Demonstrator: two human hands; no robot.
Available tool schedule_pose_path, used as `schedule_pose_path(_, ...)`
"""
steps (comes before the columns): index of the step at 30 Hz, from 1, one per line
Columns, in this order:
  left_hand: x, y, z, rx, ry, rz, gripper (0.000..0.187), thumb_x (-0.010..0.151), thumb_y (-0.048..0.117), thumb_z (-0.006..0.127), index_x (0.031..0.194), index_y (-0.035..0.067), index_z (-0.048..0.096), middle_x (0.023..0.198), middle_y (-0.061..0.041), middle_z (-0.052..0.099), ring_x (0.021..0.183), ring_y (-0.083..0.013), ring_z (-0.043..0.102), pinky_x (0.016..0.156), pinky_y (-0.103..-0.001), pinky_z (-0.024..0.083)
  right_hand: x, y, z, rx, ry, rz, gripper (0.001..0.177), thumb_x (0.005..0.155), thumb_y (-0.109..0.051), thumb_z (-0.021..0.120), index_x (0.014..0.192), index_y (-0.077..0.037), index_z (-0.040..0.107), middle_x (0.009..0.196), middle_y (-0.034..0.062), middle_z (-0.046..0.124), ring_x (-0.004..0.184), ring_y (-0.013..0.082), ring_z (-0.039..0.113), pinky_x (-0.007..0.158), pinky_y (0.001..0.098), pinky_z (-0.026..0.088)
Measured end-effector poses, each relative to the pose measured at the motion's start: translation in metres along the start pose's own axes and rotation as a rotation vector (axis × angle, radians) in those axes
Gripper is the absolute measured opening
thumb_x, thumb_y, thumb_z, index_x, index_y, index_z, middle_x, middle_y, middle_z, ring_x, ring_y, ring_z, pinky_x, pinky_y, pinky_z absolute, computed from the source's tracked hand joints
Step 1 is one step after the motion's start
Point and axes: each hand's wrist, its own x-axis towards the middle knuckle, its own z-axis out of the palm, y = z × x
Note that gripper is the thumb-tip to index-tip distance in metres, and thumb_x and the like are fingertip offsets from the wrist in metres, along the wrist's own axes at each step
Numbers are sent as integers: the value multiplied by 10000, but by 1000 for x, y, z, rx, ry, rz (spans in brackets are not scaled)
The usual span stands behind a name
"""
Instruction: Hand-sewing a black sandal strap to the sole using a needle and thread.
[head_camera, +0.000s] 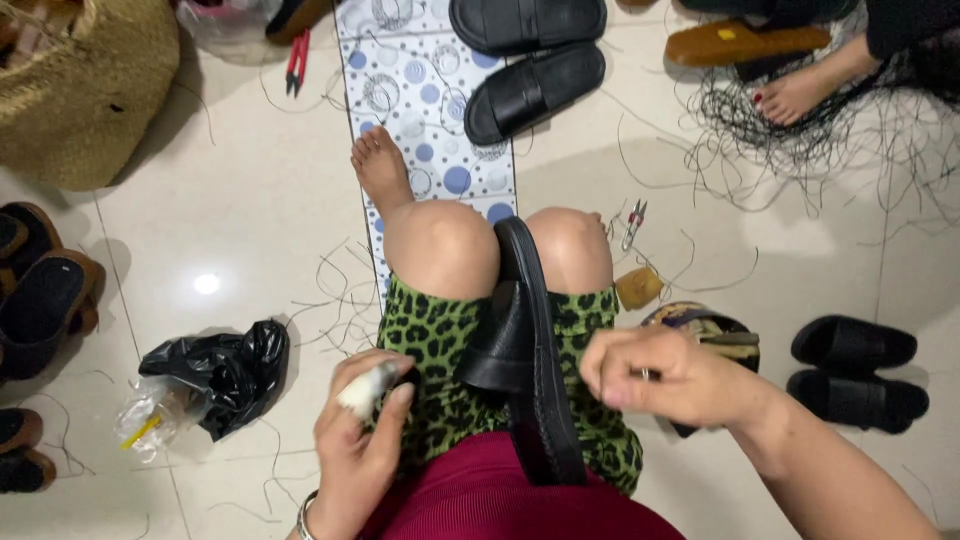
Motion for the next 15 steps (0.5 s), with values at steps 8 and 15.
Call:
schedule_pose_path(8, -3, -1, 12, -143, -83, -23, 240, 894, 91, 674, 1117, 10, 712, 1253, -110, 720, 1086, -211, 710, 961, -324, 572, 6, -36, 9, -703, -204, 230, 85, 910, -267, 682, 886, -198, 725, 788, -79, 727, 575, 150, 691, 539, 311, 531)
schedule_pose_path(15, -5, -4, 11, -83, -197, -129, 210, 883, 116, 683, 1053, 14, 753, 1189, -65, 775, 993, -179, 752, 870, -279, 580, 16, 20, 19, -1245, 253, 133, 355, 845, -184, 661, 1193, -118, 678, 698, 36, 746, 468, 188, 689, 416, 334, 548)
